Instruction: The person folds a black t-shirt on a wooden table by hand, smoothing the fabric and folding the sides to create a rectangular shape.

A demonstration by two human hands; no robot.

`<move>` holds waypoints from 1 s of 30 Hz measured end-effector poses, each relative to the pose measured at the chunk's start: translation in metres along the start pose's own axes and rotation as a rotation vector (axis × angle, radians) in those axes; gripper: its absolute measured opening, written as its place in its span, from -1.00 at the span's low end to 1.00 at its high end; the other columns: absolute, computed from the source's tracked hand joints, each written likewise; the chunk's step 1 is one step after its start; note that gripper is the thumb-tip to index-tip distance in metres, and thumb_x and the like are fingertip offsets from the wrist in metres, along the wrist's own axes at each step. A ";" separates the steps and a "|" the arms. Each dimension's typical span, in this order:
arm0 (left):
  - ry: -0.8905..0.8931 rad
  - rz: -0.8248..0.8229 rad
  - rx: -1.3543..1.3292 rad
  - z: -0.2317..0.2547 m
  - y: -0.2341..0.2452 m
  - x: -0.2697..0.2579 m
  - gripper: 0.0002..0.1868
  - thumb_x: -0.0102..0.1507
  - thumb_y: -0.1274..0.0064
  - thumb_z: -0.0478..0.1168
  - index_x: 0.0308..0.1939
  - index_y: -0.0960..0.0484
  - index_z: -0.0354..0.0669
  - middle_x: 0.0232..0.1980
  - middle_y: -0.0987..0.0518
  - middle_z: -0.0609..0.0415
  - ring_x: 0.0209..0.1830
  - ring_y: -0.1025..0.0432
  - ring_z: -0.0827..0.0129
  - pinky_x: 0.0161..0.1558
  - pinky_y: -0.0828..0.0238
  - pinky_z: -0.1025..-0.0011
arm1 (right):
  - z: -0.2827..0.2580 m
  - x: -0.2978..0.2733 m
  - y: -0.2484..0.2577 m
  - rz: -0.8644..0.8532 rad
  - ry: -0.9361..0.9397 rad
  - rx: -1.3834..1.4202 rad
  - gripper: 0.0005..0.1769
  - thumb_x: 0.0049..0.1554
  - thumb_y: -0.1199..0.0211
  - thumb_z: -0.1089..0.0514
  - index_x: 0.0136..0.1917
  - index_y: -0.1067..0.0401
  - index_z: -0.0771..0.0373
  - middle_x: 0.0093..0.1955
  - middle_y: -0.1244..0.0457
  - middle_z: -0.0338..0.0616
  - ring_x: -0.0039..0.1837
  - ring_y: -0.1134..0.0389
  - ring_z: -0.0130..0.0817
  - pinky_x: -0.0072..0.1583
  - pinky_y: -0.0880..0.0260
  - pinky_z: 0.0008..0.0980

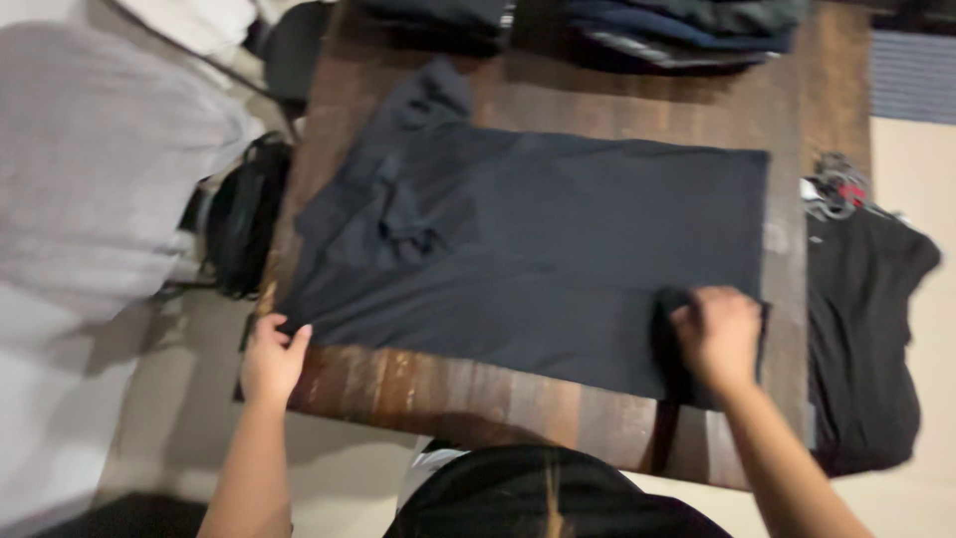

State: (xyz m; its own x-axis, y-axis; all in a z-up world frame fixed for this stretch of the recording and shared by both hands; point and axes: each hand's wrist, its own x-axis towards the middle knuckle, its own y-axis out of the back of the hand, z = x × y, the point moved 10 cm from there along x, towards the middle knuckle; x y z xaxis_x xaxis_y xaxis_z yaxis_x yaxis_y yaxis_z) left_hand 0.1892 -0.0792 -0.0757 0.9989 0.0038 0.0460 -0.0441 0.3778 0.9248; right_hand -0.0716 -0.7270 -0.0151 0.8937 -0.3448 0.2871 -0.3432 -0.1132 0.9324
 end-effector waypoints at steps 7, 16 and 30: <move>0.055 -0.180 -0.350 -0.045 -0.037 0.011 -0.45 0.13 -0.26 0.04 0.15 -0.58 -0.04 -0.29 -0.71 0.00 -0.33 -0.60 0.10 -0.20 -0.51 0.18 | -0.168 -0.017 -0.048 -0.212 0.298 0.033 -0.36 0.05 -0.27 -0.09 0.39 -0.33 0.03 0.51 -0.12 0.15 0.52 -0.08 0.14 0.44 -0.05 0.15; 0.080 -0.302 -0.034 -0.055 -0.033 0.048 -0.74 0.23 -0.27 -0.04 -0.08 -0.71 -0.05 -0.17 -0.70 -0.08 -0.18 -0.57 -0.04 -0.15 -0.49 0.11 | -0.170 -0.043 -0.075 -0.367 0.382 -0.091 -0.26 0.10 -0.05 -0.25 0.50 -0.17 -0.02 0.60 0.06 0.05 0.61 0.10 0.06 0.51 0.17 0.21; -0.441 -0.273 -0.426 0.119 -0.006 0.159 -0.76 0.18 -0.23 -0.16 -0.10 -0.67 -0.12 -0.10 -0.66 -0.03 -0.08 -0.57 0.05 -0.06 -0.50 0.21 | -0.419 0.147 -0.097 -0.025 0.534 0.069 -0.44 -0.11 -0.28 0.24 0.21 -0.47 0.13 0.17 -0.30 -0.07 0.20 -0.30 -0.03 0.18 -0.30 -0.10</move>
State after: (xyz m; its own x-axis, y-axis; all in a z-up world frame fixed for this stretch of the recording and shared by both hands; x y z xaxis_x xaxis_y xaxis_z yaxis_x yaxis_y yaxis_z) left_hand 0.3465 -0.1912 -0.0291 0.8702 -0.4884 0.0650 0.3093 0.6442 0.6996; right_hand 0.2138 -0.3763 0.0282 0.9182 0.1785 0.3535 -0.3222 -0.1822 0.9290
